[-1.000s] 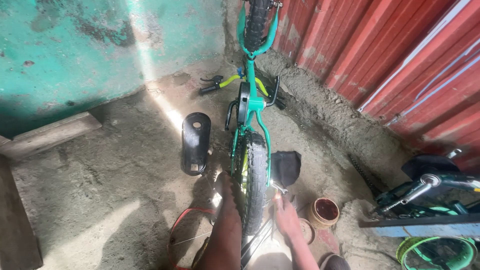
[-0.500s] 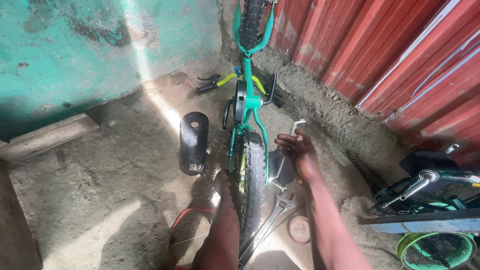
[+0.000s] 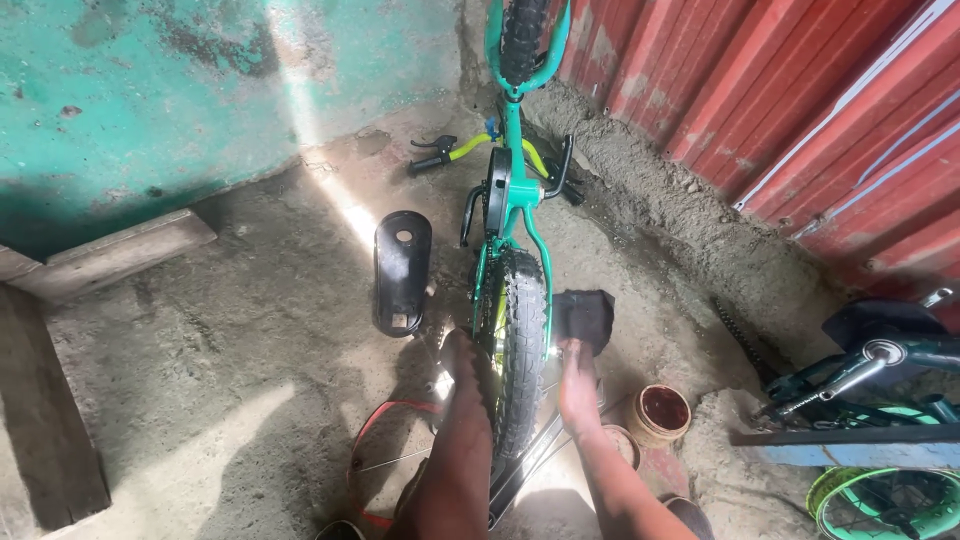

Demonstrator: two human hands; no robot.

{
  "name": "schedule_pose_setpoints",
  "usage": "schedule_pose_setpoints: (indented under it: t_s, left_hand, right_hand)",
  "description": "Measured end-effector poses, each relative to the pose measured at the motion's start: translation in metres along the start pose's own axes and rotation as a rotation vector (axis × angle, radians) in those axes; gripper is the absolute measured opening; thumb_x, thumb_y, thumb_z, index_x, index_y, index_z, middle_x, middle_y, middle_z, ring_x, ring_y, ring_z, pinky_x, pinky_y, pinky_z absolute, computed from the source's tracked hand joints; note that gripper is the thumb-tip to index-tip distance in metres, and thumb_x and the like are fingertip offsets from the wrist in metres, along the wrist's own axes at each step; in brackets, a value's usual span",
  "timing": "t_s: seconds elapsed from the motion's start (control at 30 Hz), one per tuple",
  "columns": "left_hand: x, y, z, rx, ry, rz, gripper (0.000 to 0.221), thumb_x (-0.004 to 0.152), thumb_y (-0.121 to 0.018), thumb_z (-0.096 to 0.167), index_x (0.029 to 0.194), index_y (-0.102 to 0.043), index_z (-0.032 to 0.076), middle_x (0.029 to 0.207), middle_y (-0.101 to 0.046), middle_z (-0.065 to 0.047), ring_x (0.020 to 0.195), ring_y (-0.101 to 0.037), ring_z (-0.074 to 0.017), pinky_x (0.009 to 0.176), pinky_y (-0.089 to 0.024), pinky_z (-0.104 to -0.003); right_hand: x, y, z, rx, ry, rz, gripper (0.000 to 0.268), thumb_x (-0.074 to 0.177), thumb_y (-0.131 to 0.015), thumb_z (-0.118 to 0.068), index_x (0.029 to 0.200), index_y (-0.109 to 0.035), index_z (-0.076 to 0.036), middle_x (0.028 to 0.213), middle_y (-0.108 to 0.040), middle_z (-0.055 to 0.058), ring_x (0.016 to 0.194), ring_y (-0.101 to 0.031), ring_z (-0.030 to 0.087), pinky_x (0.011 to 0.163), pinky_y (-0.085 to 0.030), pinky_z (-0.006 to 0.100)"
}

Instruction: The person is installing and securing a chain guard on a small green bicycle, using their hands to align it and a wrench to tighten the fasteners.

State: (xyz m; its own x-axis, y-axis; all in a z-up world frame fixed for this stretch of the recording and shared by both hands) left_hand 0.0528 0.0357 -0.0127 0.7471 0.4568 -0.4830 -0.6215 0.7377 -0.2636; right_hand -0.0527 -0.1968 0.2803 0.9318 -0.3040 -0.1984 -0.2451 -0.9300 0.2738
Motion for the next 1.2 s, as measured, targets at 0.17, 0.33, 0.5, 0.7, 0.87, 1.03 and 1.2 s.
schedule_pose_setpoints:
  t_s: [0.17,0.33,0.5,0.7,0.87,1.03,1.2]
  left_hand:
    - [0.0,-0.01,0.003,-0.039,-0.008,-0.013,0.032,0.099,-0.057,0.046,0.1,-0.068,0.016,0.086,-0.064,-0.001,0.074,-0.058,-0.0138,0.066,-0.045,-0.03]
    - [0.0,-0.008,-0.004,-0.064,-0.019,-0.028,0.034,0.099,-0.058,0.049,0.101,-0.068,0.017,0.088,-0.064,-0.001,0.077,-0.059,-0.0142,0.069,-0.046,-0.031]
    - [0.007,-0.014,-0.001,-0.082,-0.017,-0.027,0.035,0.098,-0.059,0.052,0.101,-0.068,0.018,0.089,-0.064,-0.001,0.08,-0.06,-0.0146,0.072,-0.046,-0.031]
    - [0.003,-0.014,0.0,-0.085,0.001,-0.009,0.037,0.098,-0.061,0.057,0.101,-0.067,0.02,0.092,-0.064,0.0,0.084,-0.061,-0.0152,0.075,-0.047,-0.032]
    - [0.008,-0.02,0.005,-0.091,0.016,0.014,0.04,0.097,-0.063,0.061,0.102,-0.067,0.022,0.094,-0.064,0.0,0.088,-0.062,-0.0157,0.079,-0.047,-0.033]
    - [0.045,-0.019,-0.007,0.138,0.014,0.051,0.033,0.096,-0.064,0.055,0.1,-0.07,0.022,0.094,-0.066,0.001,0.086,-0.067,-0.0142,0.08,-0.048,-0.037]
    - [0.032,-0.013,0.01,0.238,-0.018,0.131,0.029,0.088,-0.069,0.046,0.086,-0.074,0.018,0.079,-0.074,-0.001,0.06,-0.068,-0.0149,0.056,-0.052,-0.035]
  right_hand:
    - [-0.025,0.001,-0.013,-0.195,0.037,-0.19,0.084,0.108,-0.026,-0.06,0.157,-0.026,0.009,0.162,-0.032,0.03,0.155,-0.024,0.038,0.129,-0.015,0.049]
    - [0.001,0.004,0.016,-0.215,0.094,-0.177,0.073,0.104,-0.03,-0.054,0.144,-0.051,0.004,0.146,-0.056,0.025,0.14,-0.051,0.037,0.12,-0.036,0.045]
    - [-0.012,0.005,0.003,-0.178,-0.088,-0.139,0.074,0.098,-0.035,-0.058,0.145,-0.053,-0.003,0.149,-0.059,0.015,0.138,-0.056,0.029,0.117,-0.042,0.038]
    - [-0.02,0.005,-0.007,-0.151,0.104,-0.097,0.067,0.111,-0.031,-0.055,0.092,-0.066,-0.001,0.089,-0.067,0.02,0.092,-0.064,0.034,0.094,-0.05,0.051]
    - [0.005,0.004,0.041,-0.176,-0.019,-0.114,0.072,0.108,-0.032,-0.067,0.082,-0.068,-0.011,0.083,-0.065,0.012,0.083,-0.063,0.029,0.085,-0.05,0.044]
    - [0.009,0.021,0.075,0.315,-0.267,0.067,0.066,0.104,-0.034,-0.069,0.089,-0.059,-0.009,0.096,-0.059,0.016,0.101,-0.058,0.037,0.096,-0.044,0.044]
    - [0.044,0.059,0.06,-0.814,-0.102,0.364,0.027,0.108,-0.053,-0.028,0.095,-0.061,-0.006,0.089,-0.072,0.021,0.094,-0.075,0.036,0.078,-0.063,0.046]
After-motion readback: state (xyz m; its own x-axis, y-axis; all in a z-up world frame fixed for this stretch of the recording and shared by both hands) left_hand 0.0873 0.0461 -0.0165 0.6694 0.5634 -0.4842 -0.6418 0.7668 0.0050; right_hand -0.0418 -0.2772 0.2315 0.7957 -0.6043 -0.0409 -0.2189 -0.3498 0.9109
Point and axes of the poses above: each hand's wrist, its own x-axis towards the middle knuckle, its own y-axis out of the back of the hand, z = x × y, the point moved 9 cm from there along x, towards the middle knuckle
